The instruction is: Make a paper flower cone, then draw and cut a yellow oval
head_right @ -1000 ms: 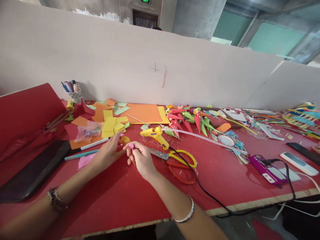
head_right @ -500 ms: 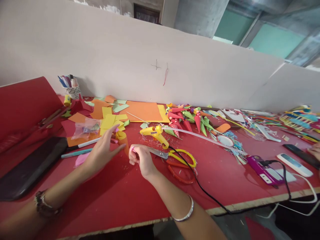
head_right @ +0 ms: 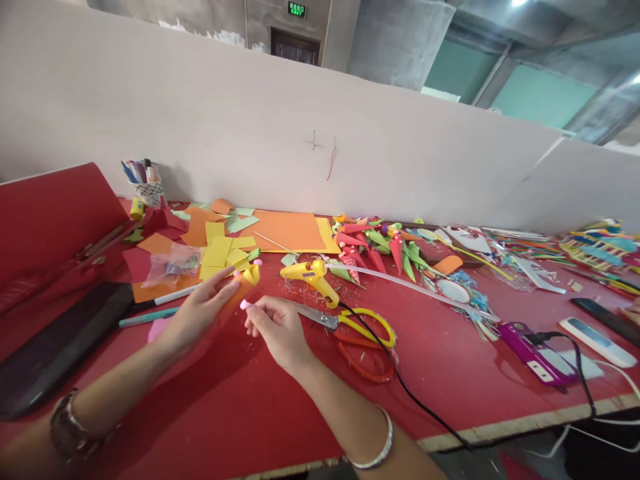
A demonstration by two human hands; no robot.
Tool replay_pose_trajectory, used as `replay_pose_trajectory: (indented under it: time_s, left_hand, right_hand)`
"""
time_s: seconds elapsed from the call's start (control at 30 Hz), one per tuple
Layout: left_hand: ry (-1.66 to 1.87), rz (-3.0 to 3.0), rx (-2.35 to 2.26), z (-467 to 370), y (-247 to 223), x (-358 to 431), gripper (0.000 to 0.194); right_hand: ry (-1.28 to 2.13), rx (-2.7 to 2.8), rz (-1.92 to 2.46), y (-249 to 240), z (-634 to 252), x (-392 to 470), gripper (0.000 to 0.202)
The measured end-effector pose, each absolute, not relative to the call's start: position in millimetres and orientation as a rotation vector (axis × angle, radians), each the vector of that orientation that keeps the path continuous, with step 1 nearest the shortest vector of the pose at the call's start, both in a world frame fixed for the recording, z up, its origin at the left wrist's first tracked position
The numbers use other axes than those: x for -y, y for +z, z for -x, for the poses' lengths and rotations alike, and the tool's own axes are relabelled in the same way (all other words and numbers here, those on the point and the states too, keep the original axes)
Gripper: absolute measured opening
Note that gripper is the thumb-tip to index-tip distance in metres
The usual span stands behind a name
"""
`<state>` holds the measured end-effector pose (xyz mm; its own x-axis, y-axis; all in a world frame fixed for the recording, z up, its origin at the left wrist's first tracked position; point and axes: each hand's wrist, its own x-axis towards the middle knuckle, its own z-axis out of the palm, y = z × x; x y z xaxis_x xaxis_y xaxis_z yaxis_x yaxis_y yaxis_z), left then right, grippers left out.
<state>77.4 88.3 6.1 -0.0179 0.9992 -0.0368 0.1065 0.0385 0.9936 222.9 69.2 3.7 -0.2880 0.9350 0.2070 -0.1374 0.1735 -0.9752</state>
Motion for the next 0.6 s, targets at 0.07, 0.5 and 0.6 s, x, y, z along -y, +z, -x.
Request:
replay_pose_trajectory:
  time_s: [0.07,0.5,0.6]
  left_hand:
    - [1.144,-1.081,-1.306,-76,7,-88,0.038]
    - [1.189,-0.746,-0.928,-73,9,-91,0.012]
    - [1.183,-0.715,-0.894,-75,8,-91,0.009]
  right_hand:
    - [1.297,1.442,0.822,4,-224,-70,0.037]
    - [1.431,1.273,0.887,-6,-222,-74,0.026]
    - [1.547,1.171,0.856,-9,-223,-75,0.026]
